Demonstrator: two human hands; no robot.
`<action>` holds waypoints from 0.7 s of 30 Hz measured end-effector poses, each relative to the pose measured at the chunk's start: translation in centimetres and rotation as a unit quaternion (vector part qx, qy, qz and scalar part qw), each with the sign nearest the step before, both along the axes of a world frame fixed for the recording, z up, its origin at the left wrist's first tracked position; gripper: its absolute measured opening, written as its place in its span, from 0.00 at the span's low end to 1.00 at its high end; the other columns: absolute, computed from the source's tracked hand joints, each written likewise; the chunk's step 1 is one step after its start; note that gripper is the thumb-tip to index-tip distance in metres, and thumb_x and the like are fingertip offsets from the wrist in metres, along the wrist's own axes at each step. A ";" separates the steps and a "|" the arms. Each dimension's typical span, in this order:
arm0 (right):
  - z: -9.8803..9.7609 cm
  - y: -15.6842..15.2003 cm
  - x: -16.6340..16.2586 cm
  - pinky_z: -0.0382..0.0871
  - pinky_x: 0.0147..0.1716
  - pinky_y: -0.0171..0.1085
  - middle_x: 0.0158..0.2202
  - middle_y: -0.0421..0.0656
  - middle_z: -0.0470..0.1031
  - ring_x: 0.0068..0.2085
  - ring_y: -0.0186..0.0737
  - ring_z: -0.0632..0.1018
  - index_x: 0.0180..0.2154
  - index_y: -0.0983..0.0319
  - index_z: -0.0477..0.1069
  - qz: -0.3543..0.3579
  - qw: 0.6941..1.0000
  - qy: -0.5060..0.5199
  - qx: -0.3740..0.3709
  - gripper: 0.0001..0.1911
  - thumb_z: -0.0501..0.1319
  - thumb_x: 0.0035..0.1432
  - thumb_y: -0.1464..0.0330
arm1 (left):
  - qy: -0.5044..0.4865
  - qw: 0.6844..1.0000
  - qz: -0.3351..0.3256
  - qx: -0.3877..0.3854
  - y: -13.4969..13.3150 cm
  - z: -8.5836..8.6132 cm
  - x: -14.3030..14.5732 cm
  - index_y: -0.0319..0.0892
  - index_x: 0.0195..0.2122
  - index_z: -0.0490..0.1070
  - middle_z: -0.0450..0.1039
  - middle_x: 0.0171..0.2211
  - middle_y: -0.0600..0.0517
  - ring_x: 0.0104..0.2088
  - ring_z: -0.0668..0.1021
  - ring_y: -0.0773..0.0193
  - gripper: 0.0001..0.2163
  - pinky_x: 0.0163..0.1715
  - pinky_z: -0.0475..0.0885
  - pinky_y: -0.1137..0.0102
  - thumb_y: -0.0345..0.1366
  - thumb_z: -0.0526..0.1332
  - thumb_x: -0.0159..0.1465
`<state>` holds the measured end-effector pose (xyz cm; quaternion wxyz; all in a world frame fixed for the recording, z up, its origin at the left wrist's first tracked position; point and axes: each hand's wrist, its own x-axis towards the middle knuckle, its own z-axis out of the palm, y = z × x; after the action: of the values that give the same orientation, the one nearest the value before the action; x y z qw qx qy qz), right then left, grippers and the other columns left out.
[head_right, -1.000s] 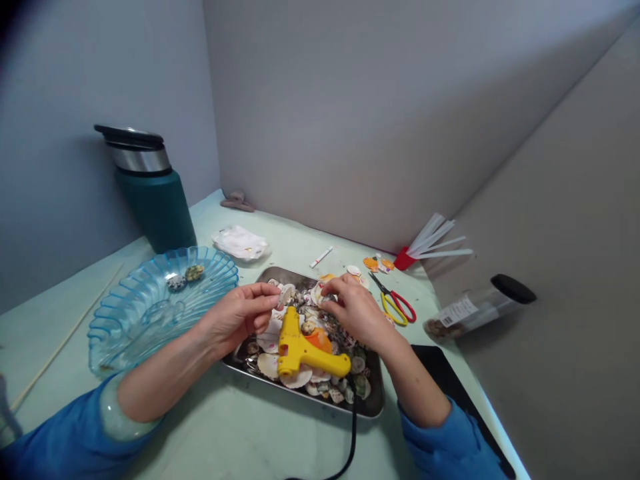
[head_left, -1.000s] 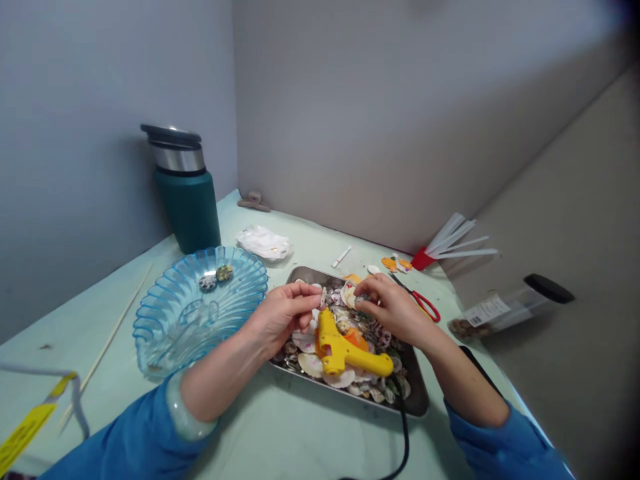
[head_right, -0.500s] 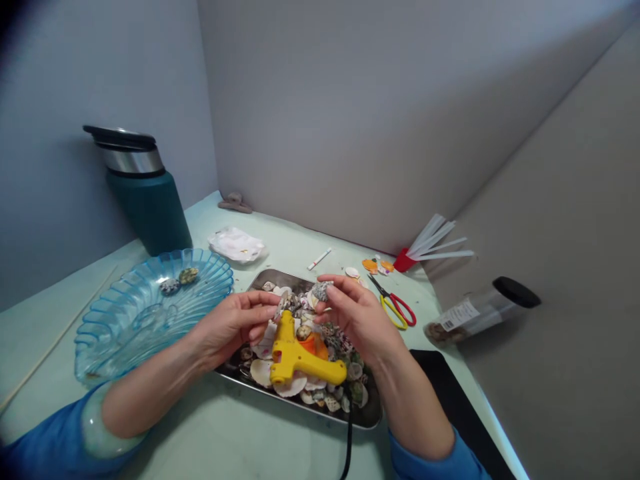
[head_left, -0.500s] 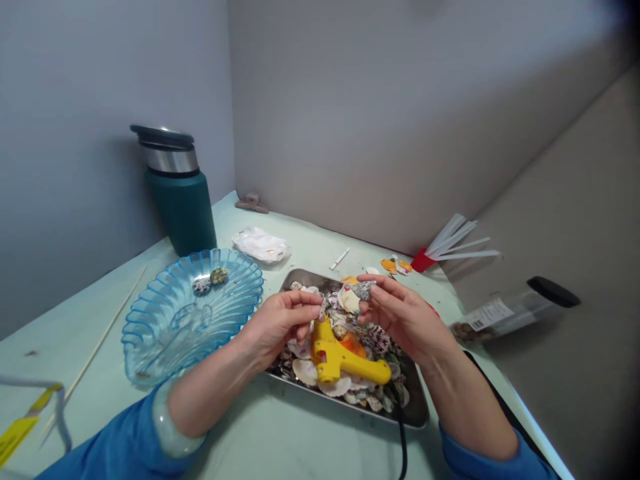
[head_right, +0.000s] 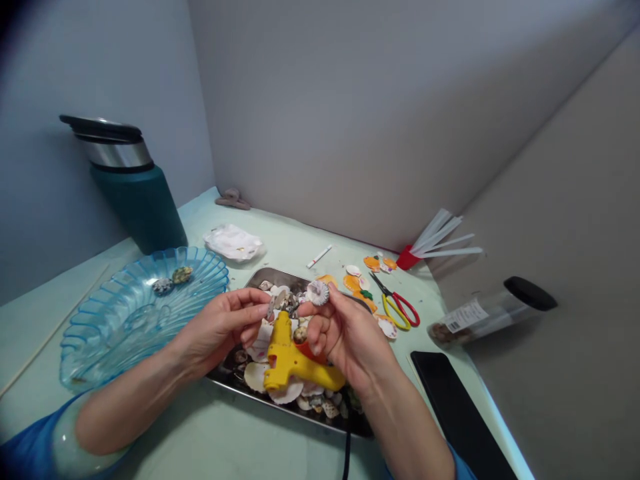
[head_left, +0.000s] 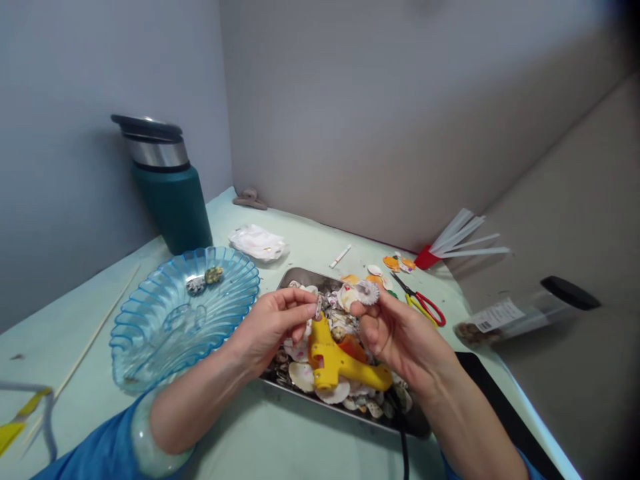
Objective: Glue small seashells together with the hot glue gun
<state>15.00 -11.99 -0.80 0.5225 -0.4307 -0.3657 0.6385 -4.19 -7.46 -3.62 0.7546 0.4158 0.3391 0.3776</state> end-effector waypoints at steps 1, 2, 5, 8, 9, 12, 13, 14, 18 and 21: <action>0.1 -0.1 -0.2 0.69 0.15 0.26 0.25 0.42 0.78 0.15 0.27 0.72 0.30 0.64 0.72 0.004 1.000 0.008 -0.008 0.16 0.59 0.60 0.58 | -0.002 1.000 0.000 0.006 0.0 0.0 0.0 0.37 0.33 0.72 0.65 0.17 0.59 0.15 0.64 0.77 0.11 0.17 0.57 0.79 0.36 0.70 0.52; 0.2 -0.2 -0.4 0.69 0.15 0.26 0.26 0.42 0.78 0.16 0.27 0.72 0.30 0.64 0.72 0.007 1.000 0.019 -0.017 0.15 0.59 0.60 0.58 | -0.007 1.000 -0.001 0.011 0.0 0.0 0.0 0.38 0.33 0.72 0.64 0.17 0.59 0.15 0.64 0.77 0.11 0.17 0.57 0.79 0.36 0.69 0.52; 0.5 -0.6 -1.1 0.70 0.16 0.26 0.29 0.42 0.79 0.17 0.27 0.73 0.31 0.63 0.71 0.009 0.998 0.059 -0.037 0.12 0.61 0.58 0.60 | -0.019 1.000 -0.012 0.020 -0.1 0.1 -0.1 0.39 0.33 0.71 0.64 0.17 0.59 0.16 0.65 0.76 0.09 0.18 0.58 0.79 0.36 0.67 0.55; 0.6 -1.0 -1.8 0.67 0.14 0.25 0.29 0.41 0.79 0.15 0.27 0.73 0.31 0.63 0.69 0.002 0.998 0.053 -0.032 0.12 0.62 0.56 0.60 | -0.020 0.999 -0.021 0.027 -0.2 0.2 -0.2 0.39 0.34 0.70 0.63 0.16 0.59 0.17 0.64 0.76 0.09 0.19 0.58 0.79 0.36 0.66 0.56; 0.5 -1.1 -2.0 0.65 0.12 0.25 0.28 0.41 0.79 0.15 0.27 0.72 0.31 0.62 0.68 -0.007 0.999 0.037 -0.026 0.13 0.62 0.56 0.59 | -0.020 0.999 -0.022 0.031 -0.3 0.2 -0.2 0.38 0.34 0.70 0.63 0.16 0.59 0.17 0.64 0.76 0.08 0.19 0.58 0.79 0.36 0.66 0.57; 0.3 -1.6 -2.6 0.62 0.12 0.25 0.26 0.40 0.78 0.13 0.26 0.71 0.30 0.62 0.65 -0.057 0.997 -0.050 0.012 0.16 0.61 0.58 0.55 | -0.014 0.998 -0.017 0.054 -0.5 0.1 -0.1 0.39 0.35 0.68 0.63 0.17 0.59 0.17 0.64 0.75 0.08 0.20 0.59 0.79 0.37 0.64 0.59; 0.2 -1.8 -2.7 0.61 0.13 0.25 0.26 0.40 0.78 0.13 0.25 0.70 0.30 0.62 0.65 -0.074 0.993 -0.091 0.029 0.17 0.60 0.59 0.55 | -0.008 0.998 -0.014 0.065 -0.7 0.1 0.0 0.39 0.35 0.67 0.63 0.17 0.60 0.18 0.64 0.75 0.08 0.20 0.60 0.78 0.37 0.63 0.59; 0.2 -2.0 -2.8 0.61 0.13 0.25 0.25 0.39 0.77 0.14 0.25 0.69 0.30 0.62 0.65 -0.090 0.986 -0.131 0.046 0.17 0.59 0.60 0.54 | 0.000 0.997 -0.012 0.076 -0.8 0.1 0.0 0.40 0.34 0.67 0.63 0.17 0.60 0.18 0.64 0.75 0.07 0.19 0.60 0.78 0.37 0.63 0.59; 0.1 -2.7 -3.1 0.57 0.15 0.23 0.20 0.34 0.70 0.15 0.22 0.64 0.29 0.62 0.65 -0.127 0.960 -0.237 0.078 0.18 0.59 0.60 0.54 | 0.041 0.994 -0.015 0.096 -1.5 0.7 0.4 0.40 0.32 0.64 0.62 0.18 0.60 0.17 0.64 0.74 0.08 0.18 0.61 0.78 0.37 0.62 0.59; 0.0 -2.6 -3.4 0.55 0.14 0.22 0.18 0.32 0.67 0.14 0.21 0.62 0.29 0.62 0.65 -0.127 0.966 -0.215 0.060 0.18 0.60 0.59 0.53 | 0.064 0.993 -0.009 0.099 -1.8 1.3 0.7 0.41 0.31 0.63 0.62 0.18 0.61 0.17 0.65 0.74 0.08 0.17 0.62 0.77 0.38 0.62 0.58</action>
<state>11.61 -14.62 -0.78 0.5331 -0.5688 -0.4496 0.4361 -3.54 -9.27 -2.35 0.6896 0.5148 0.3442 0.3755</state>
